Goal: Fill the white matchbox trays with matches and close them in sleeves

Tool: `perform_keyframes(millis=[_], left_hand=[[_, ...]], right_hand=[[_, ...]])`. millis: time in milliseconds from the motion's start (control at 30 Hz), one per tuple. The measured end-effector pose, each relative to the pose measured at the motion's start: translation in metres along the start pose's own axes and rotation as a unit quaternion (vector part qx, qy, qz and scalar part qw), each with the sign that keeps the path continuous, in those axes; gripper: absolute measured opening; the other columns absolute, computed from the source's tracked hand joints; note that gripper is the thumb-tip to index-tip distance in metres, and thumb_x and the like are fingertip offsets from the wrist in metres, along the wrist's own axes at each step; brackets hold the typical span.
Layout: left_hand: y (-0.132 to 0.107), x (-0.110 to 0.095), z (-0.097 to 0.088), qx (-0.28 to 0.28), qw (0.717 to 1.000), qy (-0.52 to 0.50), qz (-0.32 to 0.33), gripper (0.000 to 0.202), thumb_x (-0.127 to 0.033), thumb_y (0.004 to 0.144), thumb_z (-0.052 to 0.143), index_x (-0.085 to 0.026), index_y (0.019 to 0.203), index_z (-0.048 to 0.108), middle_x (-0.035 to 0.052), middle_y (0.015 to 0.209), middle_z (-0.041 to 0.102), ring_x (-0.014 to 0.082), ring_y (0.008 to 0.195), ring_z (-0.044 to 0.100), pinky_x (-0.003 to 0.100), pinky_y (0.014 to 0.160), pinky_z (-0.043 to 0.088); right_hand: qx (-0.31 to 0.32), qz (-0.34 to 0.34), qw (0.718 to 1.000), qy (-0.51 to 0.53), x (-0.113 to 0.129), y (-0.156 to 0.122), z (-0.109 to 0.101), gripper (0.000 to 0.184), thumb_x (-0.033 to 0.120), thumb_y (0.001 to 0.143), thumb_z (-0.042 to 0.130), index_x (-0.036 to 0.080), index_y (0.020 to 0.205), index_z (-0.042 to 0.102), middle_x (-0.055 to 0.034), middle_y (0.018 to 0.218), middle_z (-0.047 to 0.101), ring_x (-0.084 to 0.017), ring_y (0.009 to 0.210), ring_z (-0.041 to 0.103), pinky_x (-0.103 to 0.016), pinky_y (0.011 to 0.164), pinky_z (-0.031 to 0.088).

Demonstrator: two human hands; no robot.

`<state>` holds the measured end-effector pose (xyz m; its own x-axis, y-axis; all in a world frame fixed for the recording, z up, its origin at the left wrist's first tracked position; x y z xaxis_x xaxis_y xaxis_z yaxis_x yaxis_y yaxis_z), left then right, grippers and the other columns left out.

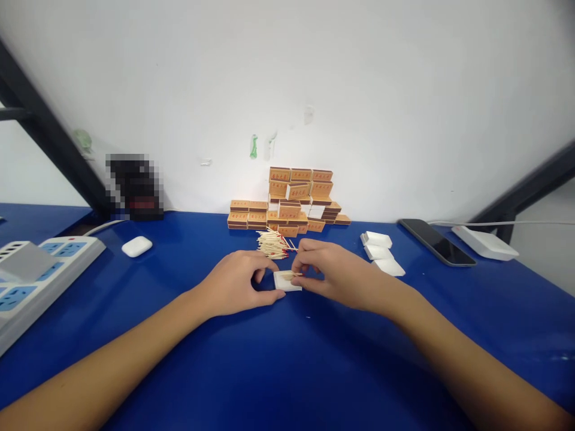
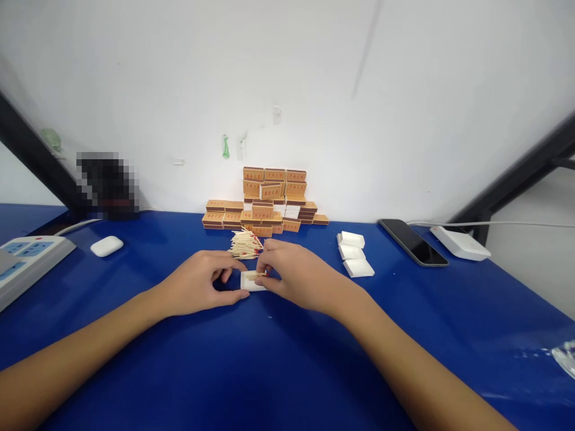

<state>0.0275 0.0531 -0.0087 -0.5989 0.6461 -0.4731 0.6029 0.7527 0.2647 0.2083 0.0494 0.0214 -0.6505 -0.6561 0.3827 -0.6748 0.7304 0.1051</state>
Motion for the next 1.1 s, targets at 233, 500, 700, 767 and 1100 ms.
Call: perform_keyframes(millis=[233, 500, 700, 767, 1100], left_hand=[[0.000, -0.002, 0.000, -0.017, 1.000, -0.002, 0.019, 0.022, -0.042, 0.084, 0.077, -0.023, 0.096, 0.077, -0.0045, 0.068, 0.054, 0.0111, 0.060, 0.048, 0.027, 0.055, 0.034], [-0.001, -0.002, 0.001, -0.017, 1.000, -0.005, 0.012, 0.027, -0.047, 0.082, 0.078, -0.023, 0.097, 0.077, -0.0040, 0.067, 0.055, 0.0118, 0.060, 0.048, 0.027, 0.054, 0.034], [-0.001, -0.004, 0.000, -0.008, 1.000, 0.003, 0.015, 0.024, -0.043, 0.083, 0.078, -0.023, 0.095, 0.076, -0.0041, 0.067, 0.053, 0.0120, 0.062, 0.049, 0.027, 0.055, 0.034], [-0.001, -0.005, -0.001, -0.009, 1.000, 0.001, 0.019, 0.023, -0.042, 0.083, 0.079, -0.023, 0.095, 0.076, -0.0042, 0.068, 0.052, 0.0121, 0.062, 0.050, 0.027, 0.056, 0.034], [-0.003, -0.007, 0.001, -0.022, 0.999, 0.007, 0.040, 0.025, -0.042, 0.085, 0.078, -0.021, 0.097, 0.074, -0.0039, 0.069, 0.053, 0.0119, 0.062, 0.050, 0.027, 0.056, 0.035]], right_hand=[[-0.008, -0.003, 1.000, 0.011, 0.006, 0.002, 0.009, 0.004, 0.021, 0.096, 0.069, 0.020, 0.093, 0.070, -0.0052, 0.100, 0.066, -0.017, 0.083, 0.061, -0.030, 0.070, 0.045], [-0.016, 0.014, 0.999, 0.050, -0.003, -0.002, 0.010, 0.008, 0.030, 0.094, 0.073, 0.023, 0.098, 0.072, -0.0039, 0.100, 0.065, -0.018, 0.084, 0.062, -0.030, 0.072, 0.046], [0.004, 0.019, 0.999, 0.034, -0.008, -0.008, 0.005, 0.004, 0.025, 0.093, 0.070, 0.024, 0.096, 0.073, -0.0023, 0.094, 0.063, -0.016, 0.078, 0.059, -0.030, 0.068, 0.045], [0.014, 0.019, 0.999, 0.036, -0.008, -0.010, 0.003, 0.005, 0.024, 0.092, 0.070, 0.025, 0.095, 0.073, -0.0022, 0.094, 0.063, -0.016, 0.078, 0.059, -0.031, 0.068, 0.046], [0.028, 0.016, 0.998, 0.058, -0.005, -0.008, 0.010, 0.013, 0.023, 0.100, 0.061, 0.021, 0.088, 0.066, -0.0016, 0.092, 0.063, -0.015, 0.077, 0.056, -0.029, 0.068, 0.043]])
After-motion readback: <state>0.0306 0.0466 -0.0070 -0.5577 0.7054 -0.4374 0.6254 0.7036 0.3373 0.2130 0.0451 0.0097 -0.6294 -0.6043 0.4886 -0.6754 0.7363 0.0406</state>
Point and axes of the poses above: each hand's wrist, its own y-axis towards the middle knuckle, its own z-axis out of the palm, x = y × z, the point moved 5 cm from there along y, towards the middle knuckle
